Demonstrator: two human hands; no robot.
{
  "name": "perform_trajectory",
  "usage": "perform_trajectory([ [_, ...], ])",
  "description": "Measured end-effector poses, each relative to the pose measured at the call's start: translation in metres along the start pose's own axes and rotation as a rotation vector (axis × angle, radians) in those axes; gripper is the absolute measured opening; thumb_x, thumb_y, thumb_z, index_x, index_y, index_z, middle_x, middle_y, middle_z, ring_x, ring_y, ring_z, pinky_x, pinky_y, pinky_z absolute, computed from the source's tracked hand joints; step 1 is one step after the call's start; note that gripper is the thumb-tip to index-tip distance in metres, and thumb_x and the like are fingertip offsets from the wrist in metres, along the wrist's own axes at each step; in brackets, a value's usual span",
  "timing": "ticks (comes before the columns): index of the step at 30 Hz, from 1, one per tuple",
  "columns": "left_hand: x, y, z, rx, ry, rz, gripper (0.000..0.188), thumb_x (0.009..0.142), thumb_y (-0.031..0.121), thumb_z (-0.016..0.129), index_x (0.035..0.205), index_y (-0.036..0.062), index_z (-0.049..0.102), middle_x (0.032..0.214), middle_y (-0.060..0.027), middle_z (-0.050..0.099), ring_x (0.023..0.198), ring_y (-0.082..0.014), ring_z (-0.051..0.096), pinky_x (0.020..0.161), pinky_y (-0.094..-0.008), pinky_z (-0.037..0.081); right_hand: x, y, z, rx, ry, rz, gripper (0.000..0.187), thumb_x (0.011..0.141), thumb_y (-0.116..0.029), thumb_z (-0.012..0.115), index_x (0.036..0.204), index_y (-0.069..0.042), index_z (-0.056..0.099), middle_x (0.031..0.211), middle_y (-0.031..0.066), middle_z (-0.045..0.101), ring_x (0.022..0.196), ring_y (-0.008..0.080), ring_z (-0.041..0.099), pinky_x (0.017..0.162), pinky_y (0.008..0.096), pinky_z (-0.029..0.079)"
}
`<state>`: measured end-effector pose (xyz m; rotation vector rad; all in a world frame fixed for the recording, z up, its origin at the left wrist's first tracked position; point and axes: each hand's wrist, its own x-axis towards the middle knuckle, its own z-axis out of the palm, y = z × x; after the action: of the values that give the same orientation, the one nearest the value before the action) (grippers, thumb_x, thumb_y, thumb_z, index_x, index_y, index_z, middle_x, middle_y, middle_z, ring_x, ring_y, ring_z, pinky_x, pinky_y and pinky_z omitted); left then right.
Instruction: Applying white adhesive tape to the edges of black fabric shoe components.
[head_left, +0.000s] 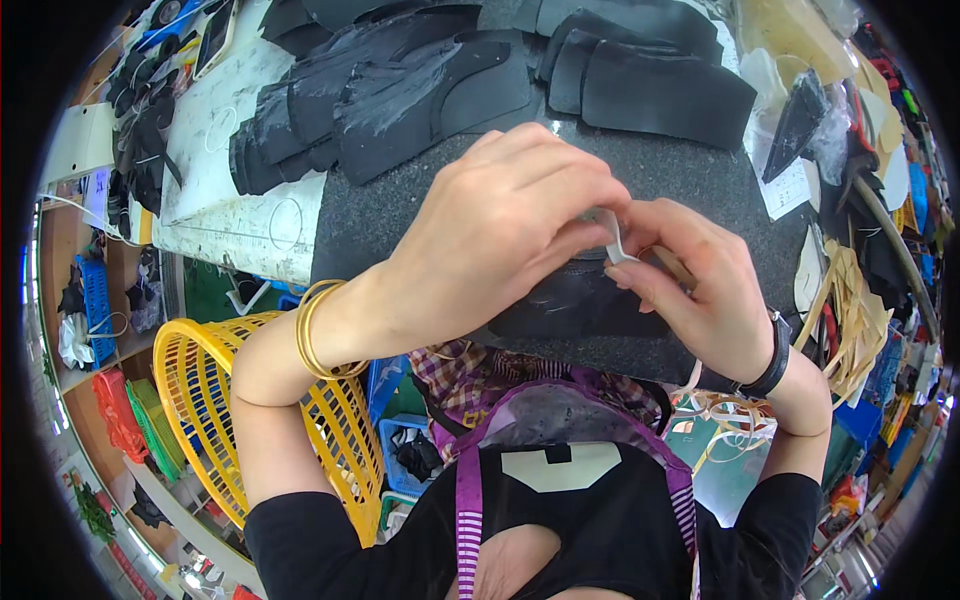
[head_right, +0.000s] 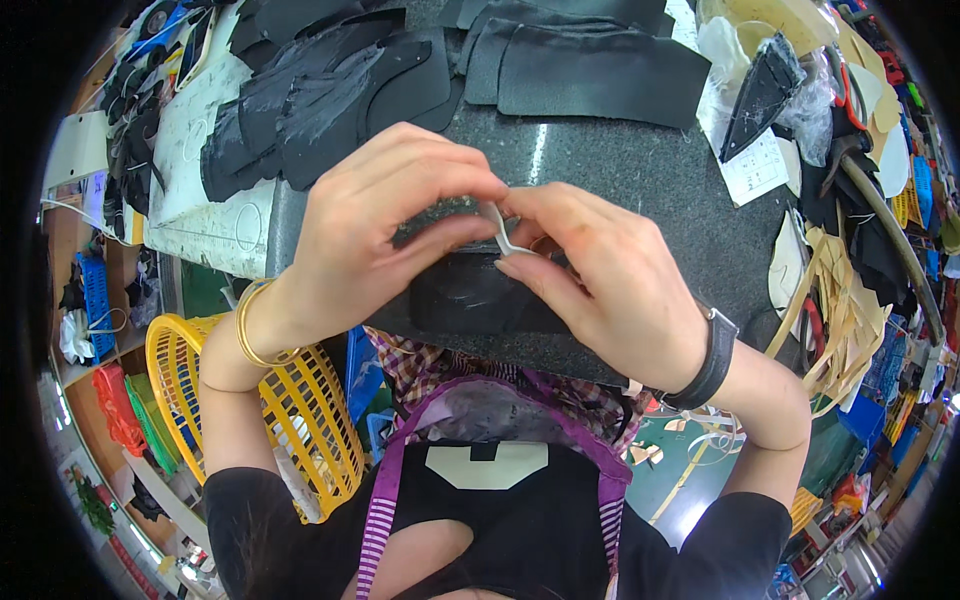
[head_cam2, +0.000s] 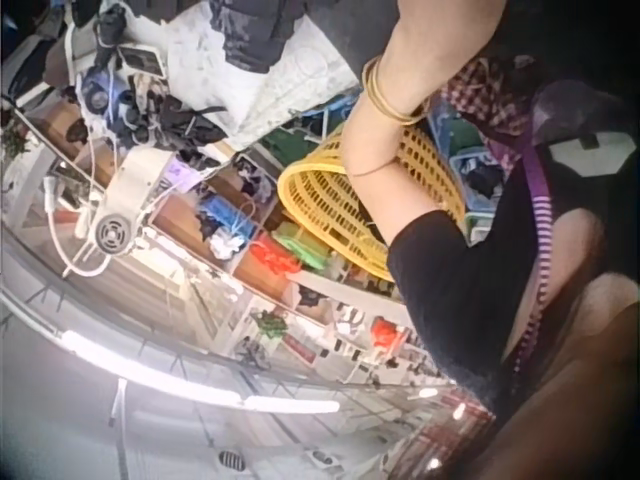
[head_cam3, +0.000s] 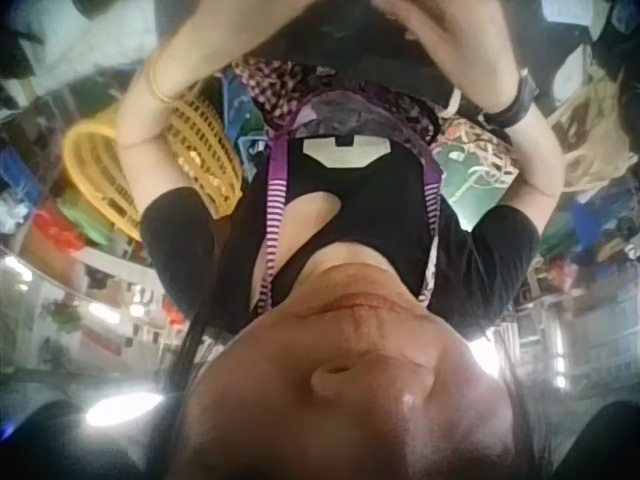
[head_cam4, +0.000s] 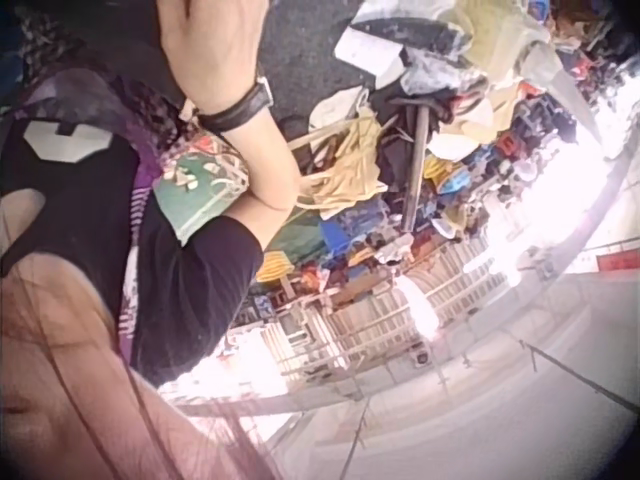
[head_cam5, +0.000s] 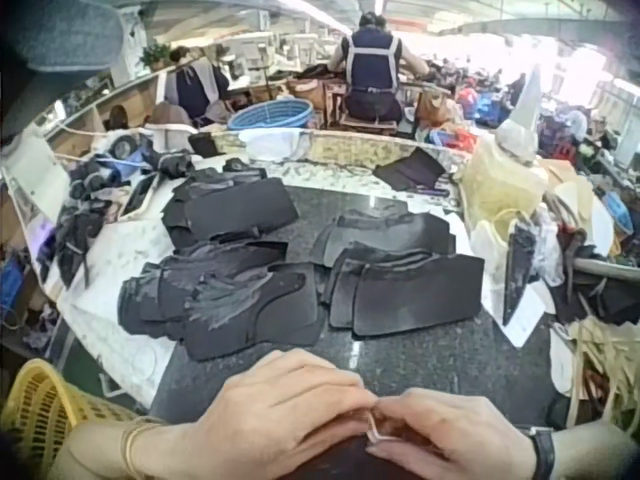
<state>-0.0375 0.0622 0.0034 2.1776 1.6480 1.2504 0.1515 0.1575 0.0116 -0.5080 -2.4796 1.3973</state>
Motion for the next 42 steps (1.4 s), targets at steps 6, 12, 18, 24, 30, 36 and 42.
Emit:
perform_trajectory([
  [6, -0.012, -0.002, -0.005, 0.069, 0.052, 0.125, 0.029, 0.067, 0.001, 0.077, 0.095, 0.005, 0.068, 0.091, -0.0078, 0.067, 0.083, -0.0249, 0.063, 0.067, -0.0314, 0.051, 0.011, -0.016, 0.001, 0.336, -0.062, 0.307, 0.035, 0.088, -0.003, 0.061, 0.122, 0.004, 0.054, 0.088, 0.0104, 0.066, 0.069, 0.0133, 0.064, 0.057, 0.026, 0.055],
  [12, -0.043, -0.006, -0.025, 0.146, 0.053, 0.041, 0.04, 0.067, -0.007, 0.074, 0.105, 0.0064, 0.067, 0.099, -0.0124, 0.064, 0.085, -0.0253, 0.062, 0.066, -0.0322, 0.051, 0.006, -0.01, 0.001, 0.129, -0.029, 0.268, 0.045, 0.088, 0.002, 0.058, 0.133, -0.002, 0.05, 0.083, 0.0109, 0.063, 0.069, 0.0152, 0.065, 0.057, 0.026, 0.055],
  [18, -0.084, 0.01, -0.017, 0.27, -0.436, 0.15, 0.04, 0.083, 0.025, 0.065, 0.114, -0.0003, 0.064, 0.116, -0.0139, 0.06, 0.106, -0.0284, 0.06, 0.087, -0.0395, 0.051, 0.0, -0.01, 0.011, 0.088, -0.159, 0.225, 0.078, 0.083, 0.008, 0.06, 0.15, -0.009, 0.026, 0.082, 0.0078, 0.062, 0.067, 0.0132, 0.06, 0.059, 0.0269, 0.05],
  [24, -0.094, 0.002, -0.012, 0.387, -0.424, 0.263, 0.04, 0.089, 0.03, 0.058, 0.116, 0.002, 0.064, 0.122, -0.0124, 0.06, 0.113, -0.0271, 0.057, 0.095, -0.04, 0.048, 0.018, 0.002, 0.031, 0.008, -0.167, 0.07, 0.063, 0.08, 0.008, 0.062, 0.138, -0.005, 0.042, 0.071, 0.0082, 0.061, 0.06, 0.0212, 0.062, 0.06, 0.0302, 0.049],
  [30, -0.095, 0.0, -0.007, 0.413, -0.405, 0.298, 0.038, 0.089, 0.029, 0.056, 0.116, 0.004, 0.065, 0.126, -0.011, 0.058, 0.12, -0.0266, 0.054, 0.101, -0.0385, 0.044, 0.028, -0.001, 0.029, -0.069, -0.201, 0.088, 0.06, 0.08, 0.005, 0.063, 0.136, -0.006, 0.044, 0.072, 0.0113, 0.062, 0.061, 0.0264, 0.062, 0.06, 0.0324, 0.05],
  [36, -0.095, 0.004, -0.008, 0.358, -0.438, 0.223, 0.038, 0.084, 0.027, 0.057, 0.112, 0.0026, 0.064, 0.124, -0.0128, 0.056, 0.123, -0.0295, 0.053, 0.104, -0.0424, 0.042, -0.008, -0.046, 0.033, -0.416, -0.154, 0.124, 0.073, 0.074, 0.005, 0.071, 0.14, 0.002, 0.038, 0.121, 0.0211, 0.06, 0.096, 0.0337, 0.067, 0.073, 0.0356, 0.057],
  [42, -0.095, 0.006, -0.009, 0.373, -0.461, 0.216, 0.04, 0.085, 0.027, 0.056, 0.114, 0.0018, 0.064, 0.127, -0.013, 0.054, 0.126, -0.0308, 0.05, 0.105, -0.0444, 0.041, -0.012, -0.043, 0.027, -0.421, -0.093, 0.185, 0.062, 0.077, 0.005, 0.068, 0.134, 0.001, 0.045, 0.119, 0.0203, 0.06, 0.093, 0.0328, 0.067, 0.071, 0.0359, 0.057],
])
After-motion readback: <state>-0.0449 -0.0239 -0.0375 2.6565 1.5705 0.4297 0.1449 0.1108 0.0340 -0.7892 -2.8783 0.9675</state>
